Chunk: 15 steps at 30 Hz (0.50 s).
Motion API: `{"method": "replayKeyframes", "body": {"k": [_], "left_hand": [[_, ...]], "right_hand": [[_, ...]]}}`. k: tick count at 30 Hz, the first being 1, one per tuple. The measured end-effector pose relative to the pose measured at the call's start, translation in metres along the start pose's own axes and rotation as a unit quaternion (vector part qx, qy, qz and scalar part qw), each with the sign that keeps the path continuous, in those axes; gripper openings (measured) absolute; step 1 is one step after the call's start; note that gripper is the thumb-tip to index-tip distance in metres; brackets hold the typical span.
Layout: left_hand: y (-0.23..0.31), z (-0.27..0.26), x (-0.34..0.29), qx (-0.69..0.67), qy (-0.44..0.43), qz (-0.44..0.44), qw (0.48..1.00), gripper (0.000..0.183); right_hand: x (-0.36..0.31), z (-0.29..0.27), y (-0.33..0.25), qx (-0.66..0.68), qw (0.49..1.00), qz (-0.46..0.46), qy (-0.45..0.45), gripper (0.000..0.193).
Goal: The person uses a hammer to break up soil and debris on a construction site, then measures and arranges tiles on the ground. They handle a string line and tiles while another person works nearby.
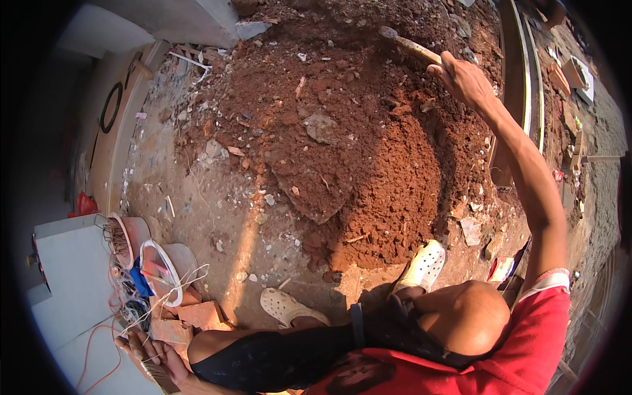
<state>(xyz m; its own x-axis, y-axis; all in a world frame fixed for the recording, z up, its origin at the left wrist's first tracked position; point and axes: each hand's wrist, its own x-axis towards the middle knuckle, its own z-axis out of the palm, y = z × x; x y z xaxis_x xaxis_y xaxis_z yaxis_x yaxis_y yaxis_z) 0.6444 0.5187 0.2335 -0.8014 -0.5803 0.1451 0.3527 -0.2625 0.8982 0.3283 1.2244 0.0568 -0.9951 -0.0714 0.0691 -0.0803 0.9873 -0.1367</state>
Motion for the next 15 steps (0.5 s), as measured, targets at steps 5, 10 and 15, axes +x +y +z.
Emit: {"method": "replayKeyframes", "body": {"k": [5,10,15], "left_hand": [[0.001,-0.004,0.01,-0.058,-0.192,-0.059,0.978,0.04],[-0.002,0.037,-0.009,0.052,0.17,0.032,0.984,0.027],[0.003,0.015,-0.002,-0.035,0.031,-0.024,0.999,0.026]], "right_hand": [[0.042,0.085,0.008,0.11,0.991,-0.018,-0.079,0.056],[-0.038,0.042,-0.069,0.07,0.984,-0.011,-0.166,0.055],[-0.08,-0.025,-0.088,0.014,0.976,-0.045,-0.214,0.051]]}}
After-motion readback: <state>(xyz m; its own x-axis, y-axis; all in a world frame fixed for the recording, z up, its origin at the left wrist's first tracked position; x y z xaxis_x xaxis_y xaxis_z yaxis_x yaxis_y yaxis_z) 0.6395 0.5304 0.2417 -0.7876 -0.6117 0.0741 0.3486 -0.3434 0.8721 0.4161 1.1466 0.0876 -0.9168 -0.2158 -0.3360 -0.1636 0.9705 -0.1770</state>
